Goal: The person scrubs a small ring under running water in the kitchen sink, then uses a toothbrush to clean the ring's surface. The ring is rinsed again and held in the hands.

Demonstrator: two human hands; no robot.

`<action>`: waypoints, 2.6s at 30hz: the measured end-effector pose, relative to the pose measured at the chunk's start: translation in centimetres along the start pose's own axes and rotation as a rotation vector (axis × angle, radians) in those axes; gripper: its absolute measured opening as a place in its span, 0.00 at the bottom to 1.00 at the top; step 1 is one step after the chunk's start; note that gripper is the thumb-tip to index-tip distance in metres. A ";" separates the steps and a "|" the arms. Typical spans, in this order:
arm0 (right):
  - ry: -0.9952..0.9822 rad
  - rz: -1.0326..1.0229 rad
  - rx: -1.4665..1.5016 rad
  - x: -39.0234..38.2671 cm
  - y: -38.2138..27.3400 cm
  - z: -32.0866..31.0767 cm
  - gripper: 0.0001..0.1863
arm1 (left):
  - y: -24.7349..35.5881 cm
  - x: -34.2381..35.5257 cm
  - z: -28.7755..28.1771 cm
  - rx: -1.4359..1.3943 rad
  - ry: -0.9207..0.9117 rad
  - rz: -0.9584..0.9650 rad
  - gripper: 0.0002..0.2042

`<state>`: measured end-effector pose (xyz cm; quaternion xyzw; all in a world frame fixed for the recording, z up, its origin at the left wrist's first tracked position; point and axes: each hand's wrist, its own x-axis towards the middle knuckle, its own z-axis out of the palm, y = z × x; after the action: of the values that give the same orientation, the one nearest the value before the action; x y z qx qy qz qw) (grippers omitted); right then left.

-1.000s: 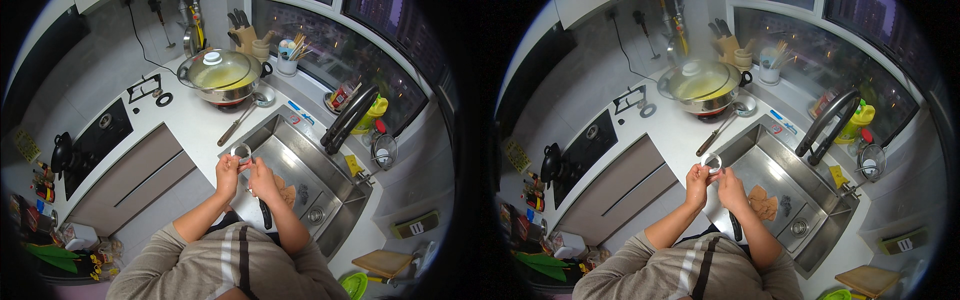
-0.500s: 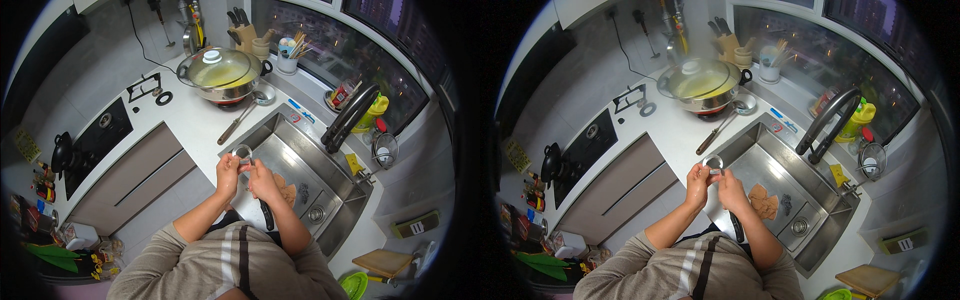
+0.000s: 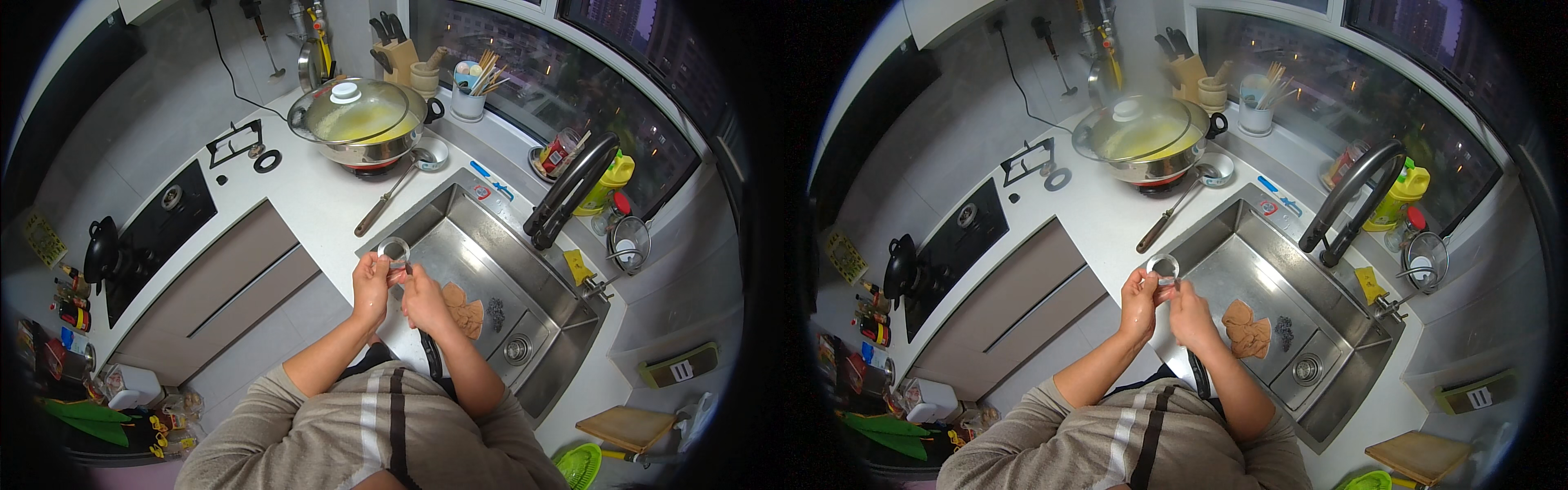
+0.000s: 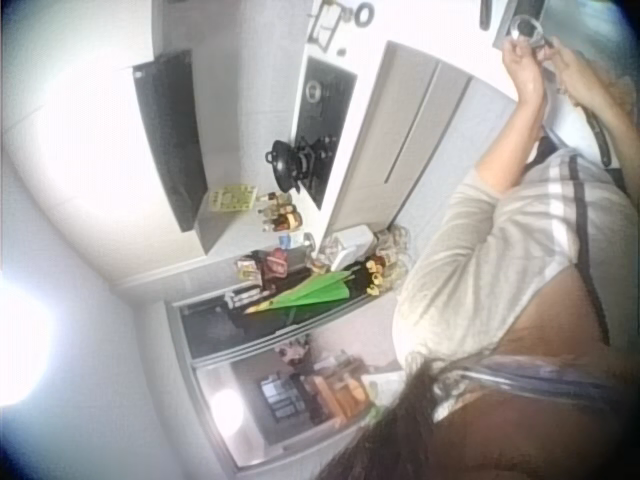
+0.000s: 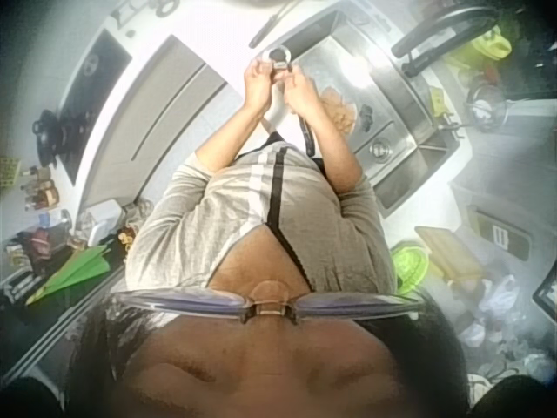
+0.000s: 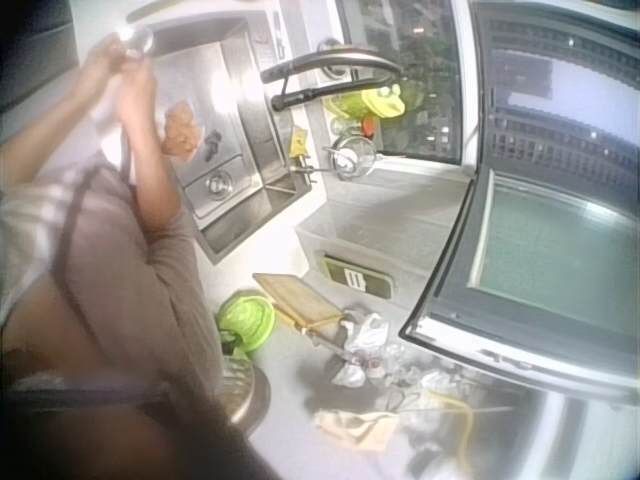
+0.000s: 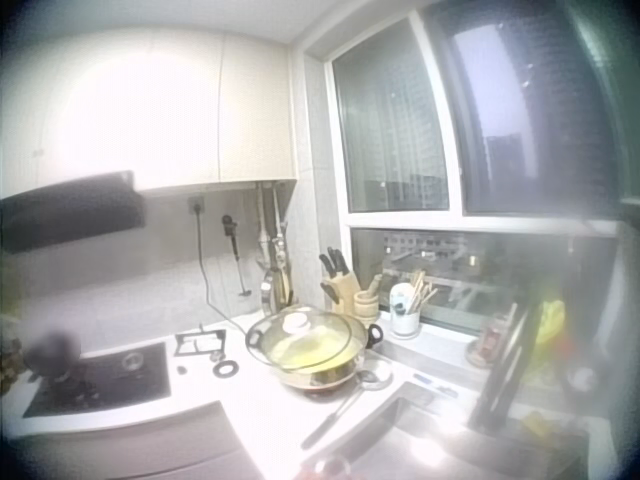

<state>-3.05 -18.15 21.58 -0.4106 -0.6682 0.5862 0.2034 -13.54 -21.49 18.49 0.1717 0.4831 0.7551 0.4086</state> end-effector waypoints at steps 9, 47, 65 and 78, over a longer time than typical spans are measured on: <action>-0.046 0.008 -0.045 0.1 -0.4 -0.4 0.14 | -0.5 0.2 0.1 0.046 -0.016 0.008 0.04; -0.053 0.043 -0.064 0.1 0.0 -0.6 0.16 | -0.3 -0.1 0.5 0.016 -0.009 -0.003 0.04; -0.055 0.035 -0.028 -0.1 -0.5 -0.3 0.10 | 0.3 0.1 0.4 -0.012 -0.070 -0.156 0.07; -0.021 -0.125 -0.182 0.8 1.2 0.3 0.13 | 0.7 0.4 0.6 -0.055 -0.046 -0.138 0.06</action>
<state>-3.35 -17.77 20.25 -0.3788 -0.7450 0.5136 0.1943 -13.70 -20.95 19.34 0.1438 0.4635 0.7339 0.4752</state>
